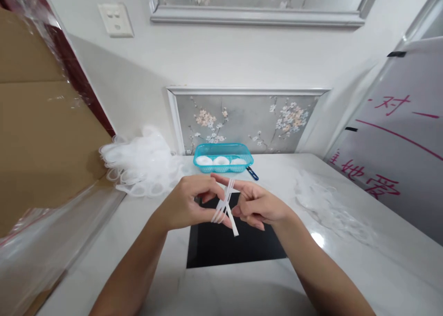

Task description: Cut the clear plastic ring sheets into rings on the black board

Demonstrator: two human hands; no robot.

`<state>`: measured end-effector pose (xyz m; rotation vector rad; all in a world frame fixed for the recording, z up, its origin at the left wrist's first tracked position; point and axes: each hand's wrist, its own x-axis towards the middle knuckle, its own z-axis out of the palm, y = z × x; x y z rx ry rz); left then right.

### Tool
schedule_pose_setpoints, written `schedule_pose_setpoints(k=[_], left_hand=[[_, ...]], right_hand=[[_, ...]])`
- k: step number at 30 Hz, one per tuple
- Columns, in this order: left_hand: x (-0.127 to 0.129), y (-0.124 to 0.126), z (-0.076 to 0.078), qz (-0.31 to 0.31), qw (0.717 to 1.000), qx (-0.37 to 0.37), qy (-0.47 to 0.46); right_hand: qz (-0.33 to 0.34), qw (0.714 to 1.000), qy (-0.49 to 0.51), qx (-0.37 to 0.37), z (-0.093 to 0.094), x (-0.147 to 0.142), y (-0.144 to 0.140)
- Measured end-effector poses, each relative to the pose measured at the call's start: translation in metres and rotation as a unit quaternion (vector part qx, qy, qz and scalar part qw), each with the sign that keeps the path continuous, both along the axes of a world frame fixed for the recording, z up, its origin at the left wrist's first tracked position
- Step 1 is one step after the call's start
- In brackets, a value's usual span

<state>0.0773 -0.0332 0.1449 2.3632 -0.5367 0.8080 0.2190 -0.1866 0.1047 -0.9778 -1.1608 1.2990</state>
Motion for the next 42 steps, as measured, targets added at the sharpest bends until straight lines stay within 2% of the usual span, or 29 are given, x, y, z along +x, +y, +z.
schedule_pose_setpoints(k=[5,9,13,16,18,20,23,25,28,33,36,42], left_hand=[[0.007,-0.004,-0.012,-0.071,0.99,-0.054,0.111],[0.012,-0.003,-0.014,-0.049,0.981,-0.043,0.183],[0.016,-0.004,-0.011,0.037,0.994,-0.011,0.106],[0.015,-0.01,-0.008,0.122,0.99,-0.071,-0.01],[0.011,-0.016,-0.007,0.139,0.981,-0.119,-0.068],[0.006,-0.021,-0.005,0.116,0.978,-0.135,-0.107],[0.002,-0.023,-0.004,0.04,0.987,-0.086,-0.127],[0.004,-0.019,-0.005,-0.019,0.994,-0.045,-0.098],[0.009,-0.013,-0.011,-0.075,0.996,-0.048,-0.009],[0.011,-0.012,-0.013,-0.082,0.993,-0.057,0.056],[0.009,-0.014,-0.01,-0.092,0.993,-0.046,0.065],[0.009,-0.012,-0.008,-0.07,0.996,-0.011,0.049]], right_hand=[[0.016,1.0,0.012,0.008,0.018,-0.006,-0.017],[0.032,0.999,0.006,0.007,0.025,-0.009,-0.027],[0.083,0.994,-0.073,-0.017,0.026,-0.014,-0.034],[0.092,0.979,-0.176,-0.037,0.024,-0.017,-0.031],[0.084,0.968,-0.229,-0.06,0.021,-0.017,-0.024],[0.045,0.968,-0.24,-0.064,0.018,-0.014,-0.017],[-0.054,0.984,-0.167,-0.026,0.015,-0.006,-0.011],[-0.086,0.991,-0.102,0.002,0.017,-0.003,-0.014],[-0.096,0.994,-0.048,0.035,0.024,-0.006,-0.023],[-0.1,0.993,-0.013,0.054,0.03,-0.013,-0.032],[-0.102,0.993,0.005,0.055,0.029,-0.015,-0.032],[-0.093,0.992,0.056,0.069,0.029,-0.018,-0.035]])
